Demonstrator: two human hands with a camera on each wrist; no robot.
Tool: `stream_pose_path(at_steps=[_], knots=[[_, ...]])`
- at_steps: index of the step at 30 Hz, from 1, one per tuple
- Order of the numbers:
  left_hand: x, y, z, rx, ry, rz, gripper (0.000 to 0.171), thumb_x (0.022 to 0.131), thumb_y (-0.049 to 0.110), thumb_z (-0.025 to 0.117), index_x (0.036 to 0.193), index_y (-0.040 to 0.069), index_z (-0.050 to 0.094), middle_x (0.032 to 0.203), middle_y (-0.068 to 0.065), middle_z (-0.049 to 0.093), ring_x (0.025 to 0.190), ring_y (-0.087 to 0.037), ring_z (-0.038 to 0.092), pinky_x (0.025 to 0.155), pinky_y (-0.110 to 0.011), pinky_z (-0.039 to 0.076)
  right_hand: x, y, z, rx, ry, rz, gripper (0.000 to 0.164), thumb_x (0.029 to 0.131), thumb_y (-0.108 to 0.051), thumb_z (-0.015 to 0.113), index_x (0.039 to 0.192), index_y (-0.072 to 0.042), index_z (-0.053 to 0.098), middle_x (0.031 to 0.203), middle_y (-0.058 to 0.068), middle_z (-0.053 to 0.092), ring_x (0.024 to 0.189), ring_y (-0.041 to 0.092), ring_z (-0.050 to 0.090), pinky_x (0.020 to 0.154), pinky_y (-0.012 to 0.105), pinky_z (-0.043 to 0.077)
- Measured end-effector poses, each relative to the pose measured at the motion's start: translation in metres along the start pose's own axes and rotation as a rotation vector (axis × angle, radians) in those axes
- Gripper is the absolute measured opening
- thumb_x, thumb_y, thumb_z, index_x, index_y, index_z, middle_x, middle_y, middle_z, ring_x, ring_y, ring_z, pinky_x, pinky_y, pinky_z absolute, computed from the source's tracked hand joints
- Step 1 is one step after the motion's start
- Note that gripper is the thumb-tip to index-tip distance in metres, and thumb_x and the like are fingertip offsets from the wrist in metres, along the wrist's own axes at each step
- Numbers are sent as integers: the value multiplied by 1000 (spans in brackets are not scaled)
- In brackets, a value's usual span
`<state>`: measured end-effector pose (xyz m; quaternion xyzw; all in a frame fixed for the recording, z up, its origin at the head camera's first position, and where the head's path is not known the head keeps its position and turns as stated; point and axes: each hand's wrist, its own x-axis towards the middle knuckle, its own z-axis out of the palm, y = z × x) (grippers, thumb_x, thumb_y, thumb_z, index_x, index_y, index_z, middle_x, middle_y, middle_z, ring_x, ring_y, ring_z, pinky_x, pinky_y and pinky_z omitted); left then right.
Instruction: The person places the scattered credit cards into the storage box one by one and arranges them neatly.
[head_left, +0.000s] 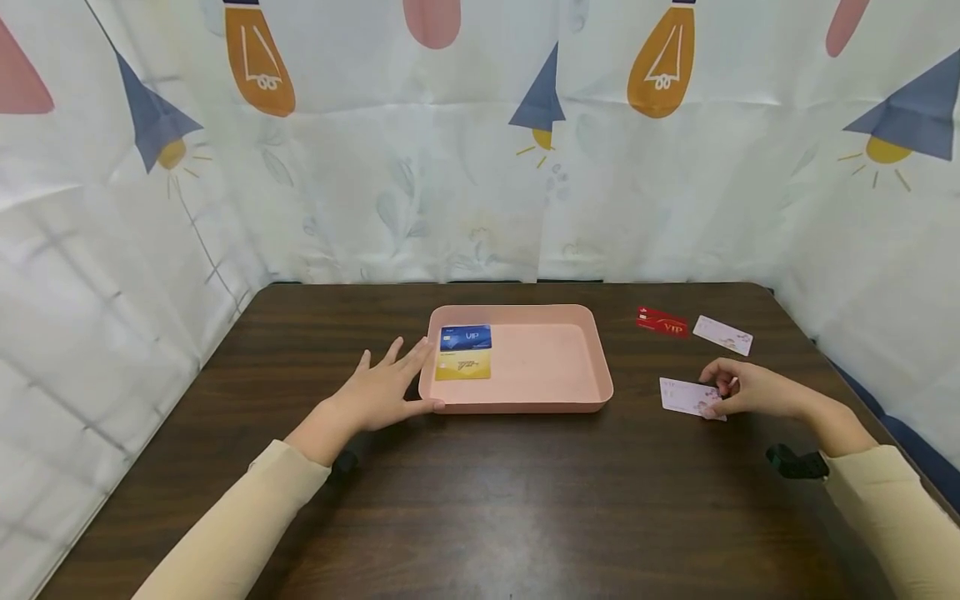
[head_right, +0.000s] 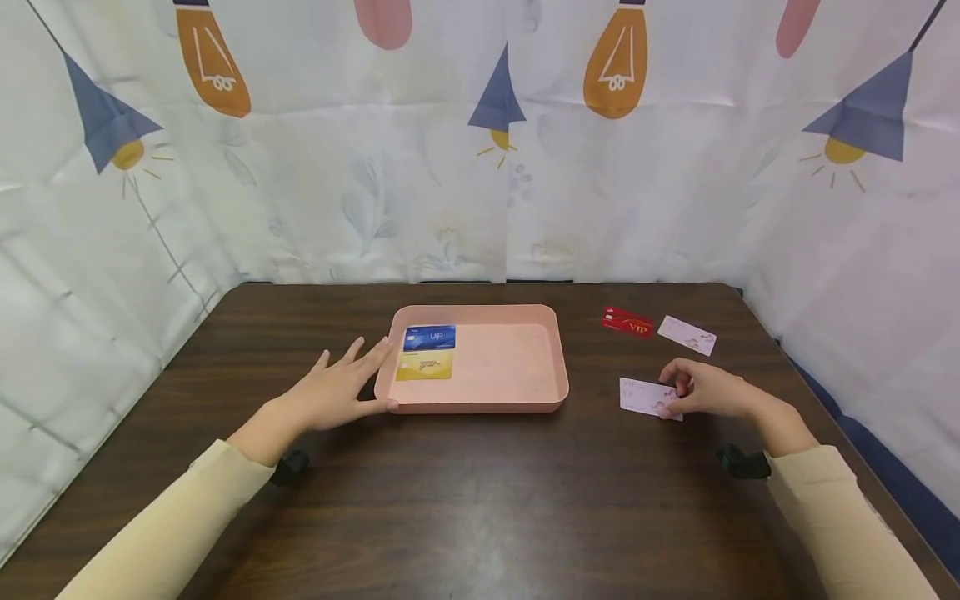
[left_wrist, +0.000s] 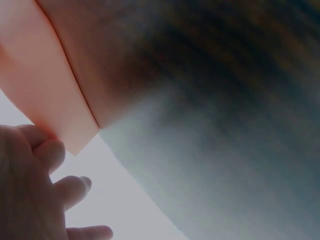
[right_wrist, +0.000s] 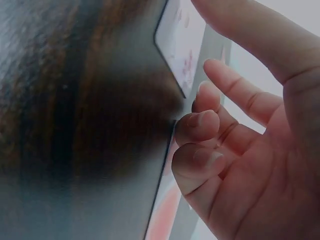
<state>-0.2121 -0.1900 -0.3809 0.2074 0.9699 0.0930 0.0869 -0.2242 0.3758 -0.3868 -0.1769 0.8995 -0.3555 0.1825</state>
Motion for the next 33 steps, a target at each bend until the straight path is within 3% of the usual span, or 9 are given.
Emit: stream_pose_path(at_steps=[8,18,22,26,33], knots=[[1,1,1,12,5,6,104,92,75,53,167,15,13,170,-10,18,154,-42,11,113,-76,9,-2,4,-2,-64,22,-3,42,84,-9,84,111,6,56,82,2,43,69,9,41,58,27,34],[1,3,-1,11,-3,1,103,93,74,55,166,15,15,170,-10,18,154,-42,11,114,-75,9,-5,2,-8,-178,49,69,45,83,-18,87,109,3,58,85,3,45,75,15,43,63,29,34],[1,2,-2,12,-7,-3,103,93,74,55,167,15,14,170,-10,18,155,-42,11,114,-75,8,-5,3,-10,-212,56,58,46,81,-20,89,107,3,60,85,2,46,77,17,45,65,29,35],[1,2,-2,12,-8,-5,102,93,74,55,166,15,15,170,-10,18,155,-42,10,114,-75,8,-4,3,-10,-217,54,39,43,80,-17,89,105,3,61,84,2,45,77,14,44,65,28,35],[1,1,-1,12,-13,-12,103,93,74,54,167,15,14,170,-10,19,155,-41,10,114,-75,8,-2,3,-11,-189,32,77,43,79,-17,90,102,2,58,84,2,44,77,16,44,66,29,34]])
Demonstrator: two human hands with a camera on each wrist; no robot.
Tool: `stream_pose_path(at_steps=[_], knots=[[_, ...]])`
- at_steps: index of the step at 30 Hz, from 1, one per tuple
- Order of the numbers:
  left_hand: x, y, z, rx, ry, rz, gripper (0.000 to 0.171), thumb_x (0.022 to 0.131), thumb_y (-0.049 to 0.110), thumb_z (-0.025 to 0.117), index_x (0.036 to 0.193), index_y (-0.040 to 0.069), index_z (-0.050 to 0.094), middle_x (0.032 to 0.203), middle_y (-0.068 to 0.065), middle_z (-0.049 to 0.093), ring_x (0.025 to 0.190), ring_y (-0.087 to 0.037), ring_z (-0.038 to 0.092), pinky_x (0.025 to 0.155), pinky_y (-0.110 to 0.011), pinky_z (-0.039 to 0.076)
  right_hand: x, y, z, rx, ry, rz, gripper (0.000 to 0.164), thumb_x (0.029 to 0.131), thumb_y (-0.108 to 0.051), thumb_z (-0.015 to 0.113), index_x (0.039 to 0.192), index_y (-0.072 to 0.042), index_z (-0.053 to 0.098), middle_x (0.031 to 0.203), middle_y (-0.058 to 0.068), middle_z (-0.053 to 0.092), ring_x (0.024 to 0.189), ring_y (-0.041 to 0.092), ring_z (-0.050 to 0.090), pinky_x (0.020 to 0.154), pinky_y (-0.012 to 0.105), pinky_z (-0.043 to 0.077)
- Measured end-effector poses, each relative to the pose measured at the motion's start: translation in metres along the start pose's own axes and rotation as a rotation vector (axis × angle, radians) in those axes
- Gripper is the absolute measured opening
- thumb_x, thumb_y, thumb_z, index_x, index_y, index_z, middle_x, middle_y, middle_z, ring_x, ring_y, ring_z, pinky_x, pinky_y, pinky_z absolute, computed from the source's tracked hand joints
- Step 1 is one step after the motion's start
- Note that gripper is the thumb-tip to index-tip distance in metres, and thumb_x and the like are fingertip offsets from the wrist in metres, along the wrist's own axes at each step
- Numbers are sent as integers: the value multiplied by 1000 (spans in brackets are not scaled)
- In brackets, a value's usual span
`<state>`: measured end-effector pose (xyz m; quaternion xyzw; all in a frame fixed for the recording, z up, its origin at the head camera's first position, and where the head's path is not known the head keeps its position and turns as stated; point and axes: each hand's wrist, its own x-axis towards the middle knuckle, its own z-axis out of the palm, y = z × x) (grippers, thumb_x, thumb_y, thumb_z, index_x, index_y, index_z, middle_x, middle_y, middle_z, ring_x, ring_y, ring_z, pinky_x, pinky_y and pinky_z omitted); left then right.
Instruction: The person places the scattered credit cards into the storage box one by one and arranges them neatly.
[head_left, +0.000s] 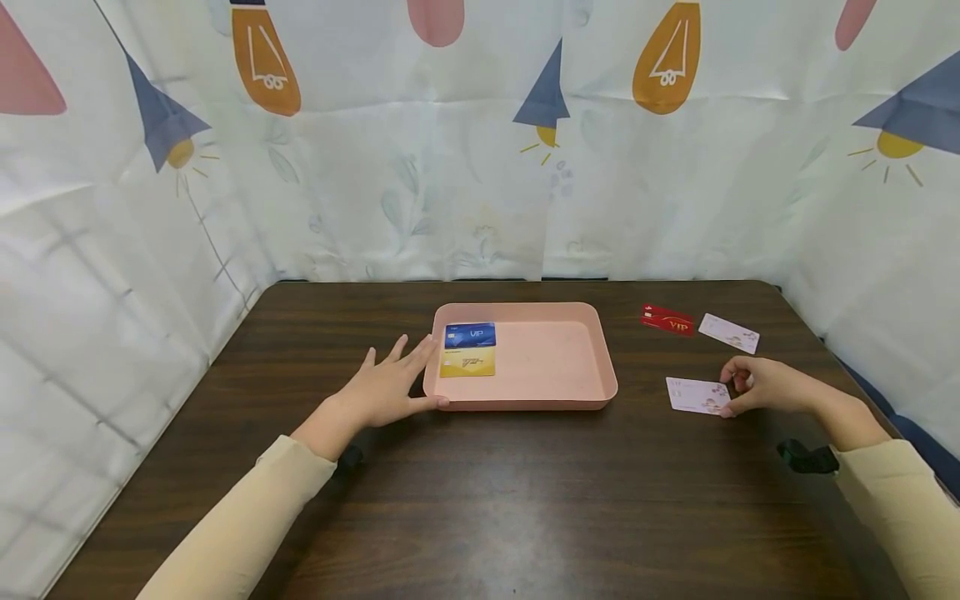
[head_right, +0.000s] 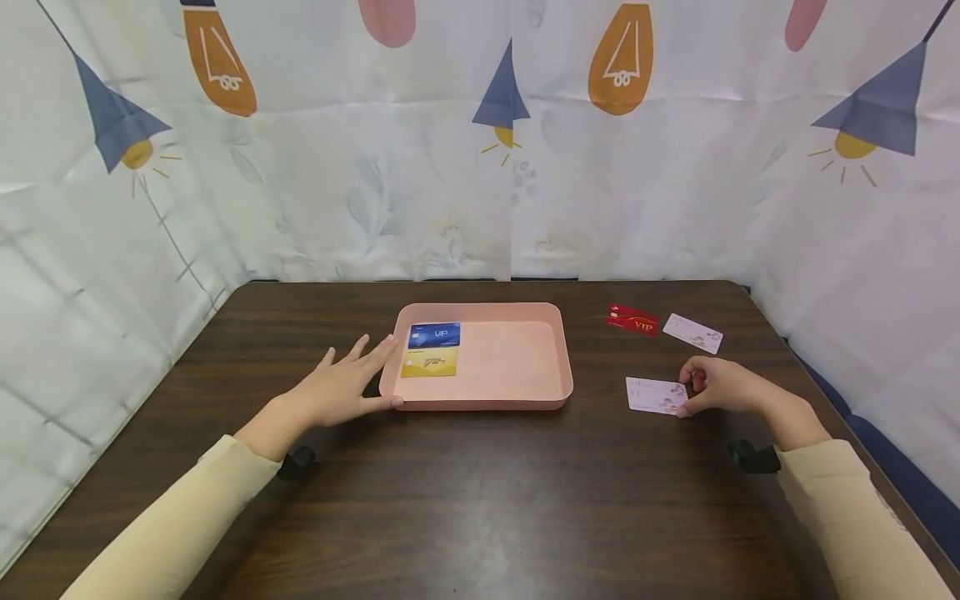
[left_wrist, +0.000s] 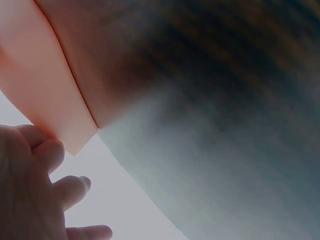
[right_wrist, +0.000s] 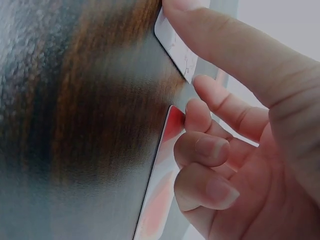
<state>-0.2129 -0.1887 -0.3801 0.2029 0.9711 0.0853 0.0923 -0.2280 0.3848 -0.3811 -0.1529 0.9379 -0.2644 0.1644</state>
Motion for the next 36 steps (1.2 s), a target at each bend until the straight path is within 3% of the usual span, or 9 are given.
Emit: stream_pose_path(at_steps=[8,15,23,29,36], knots=[[1,-1,2,1,3,1,103,92,75,53,167,16,14,170,-9,18,155,-41,10,114,-75,8,-1,4,-1,25,10,-5,36,82,-14,87,101,2,61,89,3,52,80,13,48,67,26,40],[0,-1,2,-9,0,-7,104,92,75,54,167,15,13,170,-9,18,155,-41,10,114,-75,7,-1,4,3,-33,25,-18,46,79,-20,90,106,2,60,87,2,48,81,18,47,68,29,37],[0,-2,2,-1,7,0,103,92,75,54,167,16,13,170,-9,17,155,-41,11,114,-75,8,0,-2,3,-41,15,1,46,78,-21,91,105,1,61,89,4,50,85,22,49,71,33,39],[0,-2,3,-10,9,1,104,92,75,53,167,16,12,170,-9,17,155,-41,10,114,-75,7,2,-1,5,64,4,-32,44,79,-13,89,100,1,53,87,4,49,79,16,48,65,27,39],[-1,-1,2,-14,9,2,104,92,74,55,167,16,13,170,-10,18,155,-41,10,114,-75,7,3,4,10,215,22,-104,29,87,-1,79,101,6,55,83,1,58,71,8,52,63,24,45]])
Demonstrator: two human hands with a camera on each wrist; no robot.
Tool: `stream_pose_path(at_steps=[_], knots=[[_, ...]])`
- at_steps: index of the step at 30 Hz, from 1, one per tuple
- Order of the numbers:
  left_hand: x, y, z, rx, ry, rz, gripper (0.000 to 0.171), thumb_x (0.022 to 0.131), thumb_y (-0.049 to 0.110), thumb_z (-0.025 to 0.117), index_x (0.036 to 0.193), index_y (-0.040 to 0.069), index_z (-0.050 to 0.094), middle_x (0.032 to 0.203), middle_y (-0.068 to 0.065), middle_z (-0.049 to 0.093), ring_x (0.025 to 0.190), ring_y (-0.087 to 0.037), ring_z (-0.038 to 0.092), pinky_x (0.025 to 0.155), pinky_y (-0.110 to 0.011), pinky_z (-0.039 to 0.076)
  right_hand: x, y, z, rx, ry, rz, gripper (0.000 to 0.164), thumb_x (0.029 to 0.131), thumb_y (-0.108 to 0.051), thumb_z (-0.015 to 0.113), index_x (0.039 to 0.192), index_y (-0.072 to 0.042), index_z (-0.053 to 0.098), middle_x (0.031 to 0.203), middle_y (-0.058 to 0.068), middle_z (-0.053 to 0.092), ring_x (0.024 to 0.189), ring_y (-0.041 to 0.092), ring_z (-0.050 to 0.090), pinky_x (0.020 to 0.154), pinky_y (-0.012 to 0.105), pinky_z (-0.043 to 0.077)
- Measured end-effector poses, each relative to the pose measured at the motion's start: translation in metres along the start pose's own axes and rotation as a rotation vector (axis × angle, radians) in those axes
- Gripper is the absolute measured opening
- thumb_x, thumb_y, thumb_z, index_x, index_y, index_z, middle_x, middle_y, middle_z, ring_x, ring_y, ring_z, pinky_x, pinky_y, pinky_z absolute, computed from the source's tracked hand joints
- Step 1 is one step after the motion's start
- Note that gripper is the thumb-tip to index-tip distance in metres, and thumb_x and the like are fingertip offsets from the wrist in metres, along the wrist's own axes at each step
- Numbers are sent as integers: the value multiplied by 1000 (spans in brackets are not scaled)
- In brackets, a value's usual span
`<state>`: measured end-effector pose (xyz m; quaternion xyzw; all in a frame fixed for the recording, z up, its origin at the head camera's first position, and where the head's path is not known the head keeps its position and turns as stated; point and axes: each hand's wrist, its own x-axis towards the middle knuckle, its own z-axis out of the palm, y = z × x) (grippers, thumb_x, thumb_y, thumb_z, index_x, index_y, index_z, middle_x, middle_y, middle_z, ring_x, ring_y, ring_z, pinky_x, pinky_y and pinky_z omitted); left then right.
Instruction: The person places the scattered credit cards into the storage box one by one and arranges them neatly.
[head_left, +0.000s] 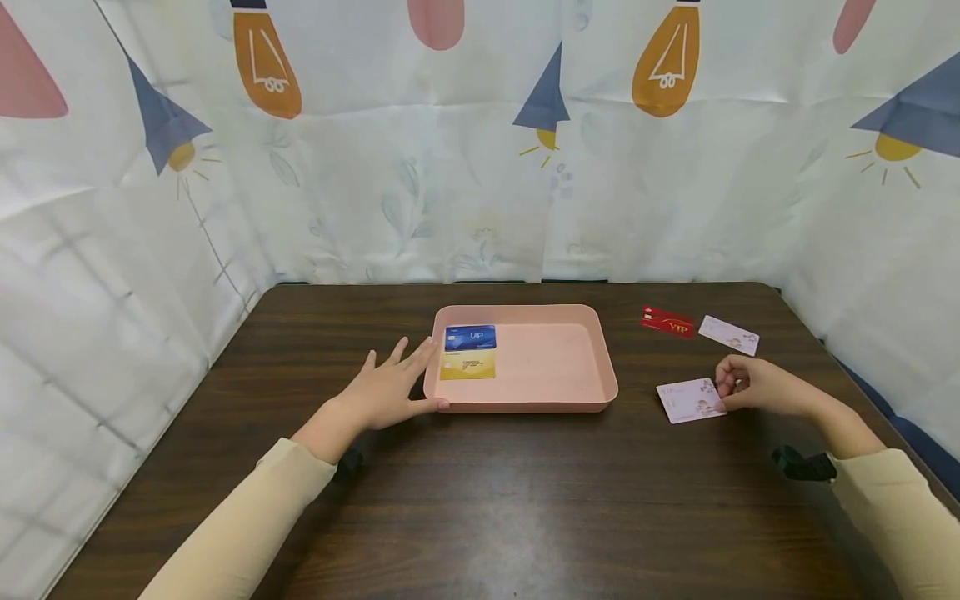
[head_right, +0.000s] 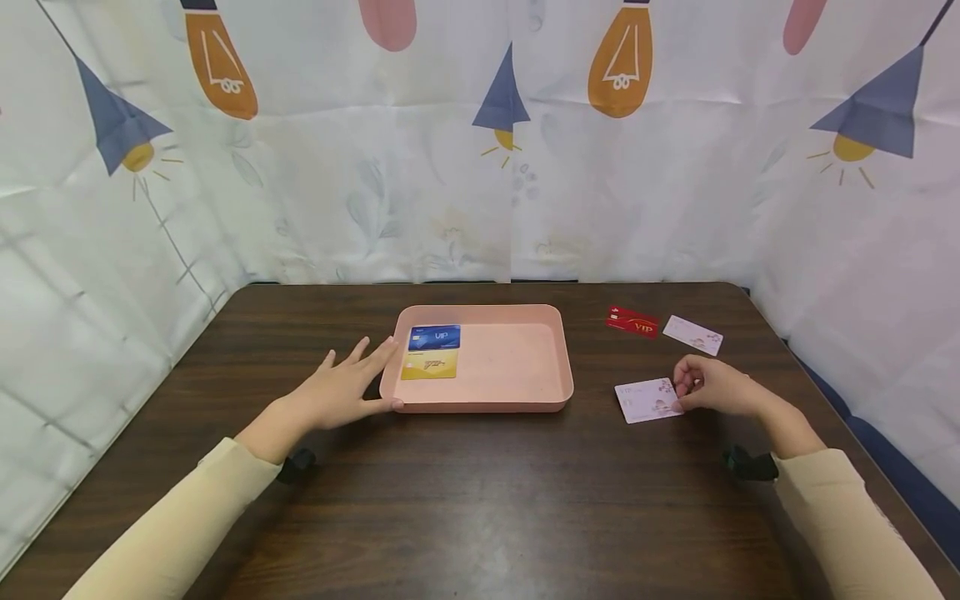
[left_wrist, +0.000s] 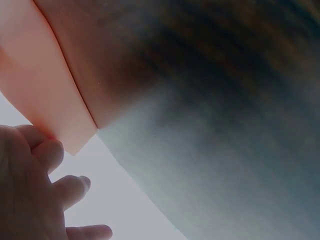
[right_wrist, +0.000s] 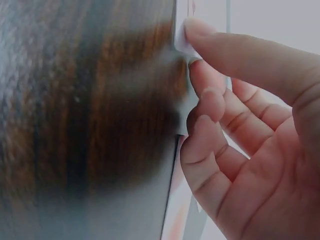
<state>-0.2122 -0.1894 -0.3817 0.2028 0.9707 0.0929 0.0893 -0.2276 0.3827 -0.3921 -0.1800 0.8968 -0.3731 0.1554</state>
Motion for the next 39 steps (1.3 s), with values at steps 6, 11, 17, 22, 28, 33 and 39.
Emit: stream_pose_path(at_steps=[6,11,17,22,28,33,39], knots=[[0,1,-1,3,-3,2,103,93,74,55,167,15,14,170,-10,18,155,-41,10,114,-75,8,3,-3,3,-7,-24,4,47,86,-4,81,119,12,52,87,5,53,67,10,50,62,25,44],[-1,2,-2,8,1,4,103,93,73,55,167,15,14,170,-10,19,154,-42,12,114,-75,9,9,-11,7,-80,-38,-2,56,84,-12,86,124,9,53,87,4,49,65,10,45,60,26,40],[-1,1,-2,3,-1,8,103,93,74,54,167,15,13,170,-10,19,155,-42,11,114,-75,9,14,-15,10,-115,-45,-11,53,83,-15,86,121,6,56,87,4,48,67,11,44,61,27,39],[-1,0,-1,5,1,7,103,93,74,54,167,15,14,170,-10,19,154,-42,11,114,-75,8,15,-17,9,-115,-48,-2,50,83,-12,86,117,7,55,86,4,47,66,12,43,60,27,38],[-1,0,0,11,1,2,103,93,74,54,167,15,13,170,-10,19,155,-41,11,114,-75,8,18,-16,9,-154,-34,-1,46,82,-10,87,112,5,57,84,3,48,71,12,44,62,27,36],[-1,0,-1,8,-6,-2,103,93,73,55,167,14,13,170,-10,19,155,-41,10,114,-75,8,19,-15,8,-168,-39,0,45,81,-10,88,110,5,57,84,2,49,72,13,44,63,27,36],[0,1,-1,16,-7,-4,104,93,74,54,167,15,12,170,-10,18,155,-41,10,114,-75,8,20,-17,7,-151,-54,22,45,79,-9,89,104,4,54,83,2,48,73,13,44,65,27,35]])
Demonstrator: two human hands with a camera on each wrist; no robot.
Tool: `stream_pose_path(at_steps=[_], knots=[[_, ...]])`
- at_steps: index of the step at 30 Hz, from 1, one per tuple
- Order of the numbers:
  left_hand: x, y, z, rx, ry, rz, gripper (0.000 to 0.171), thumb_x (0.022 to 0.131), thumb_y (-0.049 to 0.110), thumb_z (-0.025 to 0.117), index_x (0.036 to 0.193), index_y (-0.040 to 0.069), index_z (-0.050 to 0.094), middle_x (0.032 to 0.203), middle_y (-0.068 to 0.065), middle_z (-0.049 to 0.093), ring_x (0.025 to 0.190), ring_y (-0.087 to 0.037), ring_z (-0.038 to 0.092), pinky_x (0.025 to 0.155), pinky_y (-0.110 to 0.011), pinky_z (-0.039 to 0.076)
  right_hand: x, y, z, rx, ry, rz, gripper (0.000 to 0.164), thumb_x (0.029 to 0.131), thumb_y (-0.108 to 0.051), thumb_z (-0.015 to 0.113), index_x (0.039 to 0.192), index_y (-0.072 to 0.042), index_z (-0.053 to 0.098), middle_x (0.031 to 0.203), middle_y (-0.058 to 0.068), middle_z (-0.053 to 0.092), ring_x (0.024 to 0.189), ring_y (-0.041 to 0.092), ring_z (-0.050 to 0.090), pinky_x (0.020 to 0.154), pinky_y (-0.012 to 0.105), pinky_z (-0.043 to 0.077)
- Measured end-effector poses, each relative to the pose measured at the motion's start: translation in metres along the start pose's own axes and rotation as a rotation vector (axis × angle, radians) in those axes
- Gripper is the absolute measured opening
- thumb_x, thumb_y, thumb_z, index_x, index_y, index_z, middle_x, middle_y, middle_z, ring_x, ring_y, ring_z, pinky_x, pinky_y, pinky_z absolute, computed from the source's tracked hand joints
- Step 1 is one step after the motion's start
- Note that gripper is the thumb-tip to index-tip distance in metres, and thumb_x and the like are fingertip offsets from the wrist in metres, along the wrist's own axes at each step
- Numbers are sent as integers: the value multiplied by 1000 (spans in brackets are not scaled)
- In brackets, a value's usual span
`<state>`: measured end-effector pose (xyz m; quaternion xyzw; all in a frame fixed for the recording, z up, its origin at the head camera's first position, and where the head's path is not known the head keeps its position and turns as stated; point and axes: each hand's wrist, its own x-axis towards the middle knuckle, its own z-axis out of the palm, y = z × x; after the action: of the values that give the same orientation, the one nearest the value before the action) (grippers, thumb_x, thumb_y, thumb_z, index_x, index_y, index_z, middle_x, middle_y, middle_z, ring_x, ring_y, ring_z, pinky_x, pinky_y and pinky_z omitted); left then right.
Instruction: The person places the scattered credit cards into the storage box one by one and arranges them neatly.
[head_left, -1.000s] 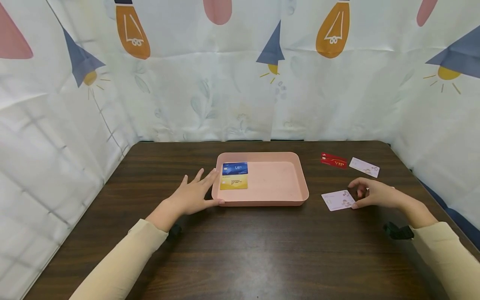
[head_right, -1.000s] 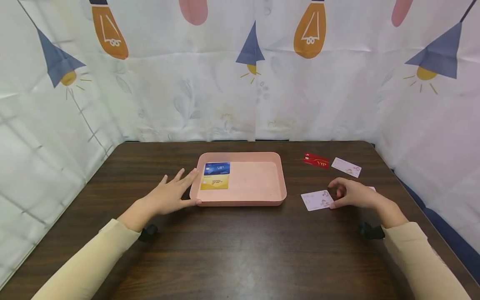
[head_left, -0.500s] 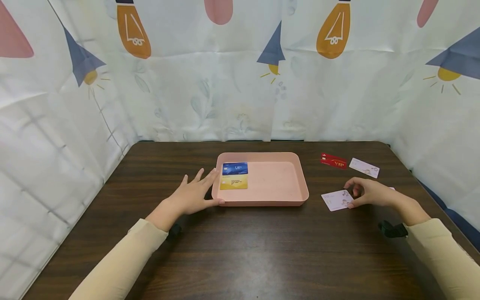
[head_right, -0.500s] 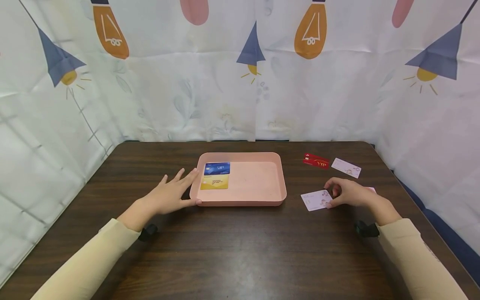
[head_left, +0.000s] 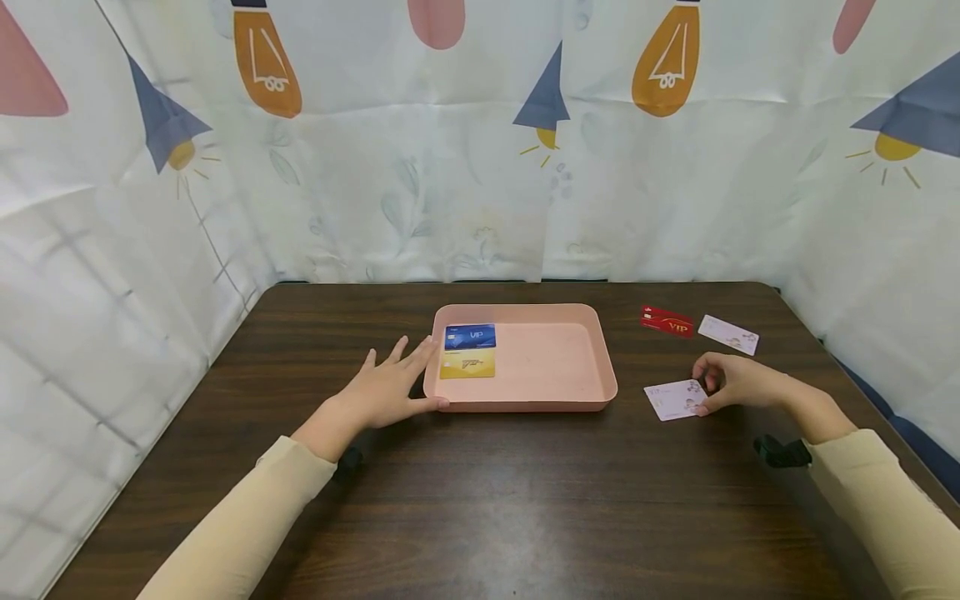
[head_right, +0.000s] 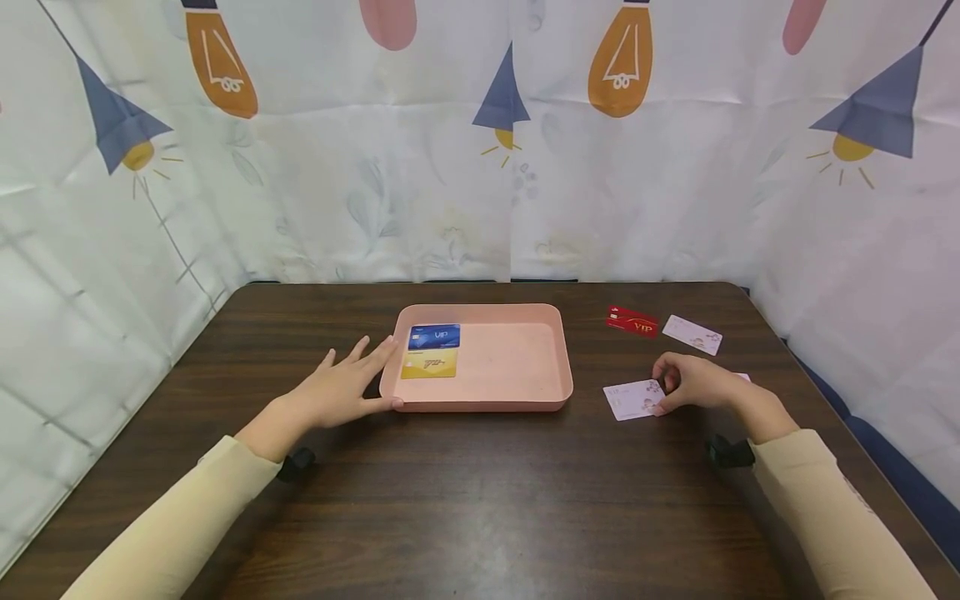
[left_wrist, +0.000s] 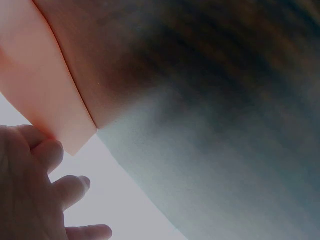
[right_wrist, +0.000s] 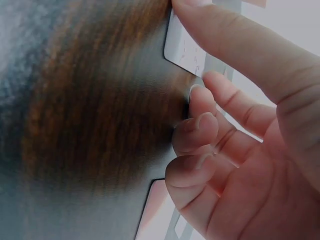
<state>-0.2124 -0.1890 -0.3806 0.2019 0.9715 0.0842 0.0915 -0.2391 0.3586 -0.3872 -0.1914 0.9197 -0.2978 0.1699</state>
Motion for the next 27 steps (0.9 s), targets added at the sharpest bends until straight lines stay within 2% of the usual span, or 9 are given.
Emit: stream_pose_path(at_steps=[9,17,22,27], knots=[[0,0,-1,1,-1,-1,104,92,75,54,167,15,12,170,-10,18,155,-41,10,114,-74,8,-1,1,-1,49,13,14,45,79,-5,88,102,3,50,85,3,51,75,13,47,65,27,38],[-1,0,0,2,3,10,102,93,74,54,167,15,13,170,-9,18,155,-41,11,114,-75,9,-5,8,-1,186,44,-10,35,87,2,78,107,9,50,84,6,56,69,10,52,62,25,46],[-1,0,0,2,8,10,102,93,73,54,167,15,13,170,-9,18,155,-41,11,114,-75,9,-8,13,-1,226,66,20,30,93,-2,73,113,11,53,85,5,59,70,11,56,64,26,51],[-1,0,0,4,10,9,102,93,73,55,167,15,14,170,-9,19,155,-41,11,114,-75,9,-12,18,-2,319,83,70,34,96,-2,69,122,14,53,92,10,62,77,12,63,71,29,60]])
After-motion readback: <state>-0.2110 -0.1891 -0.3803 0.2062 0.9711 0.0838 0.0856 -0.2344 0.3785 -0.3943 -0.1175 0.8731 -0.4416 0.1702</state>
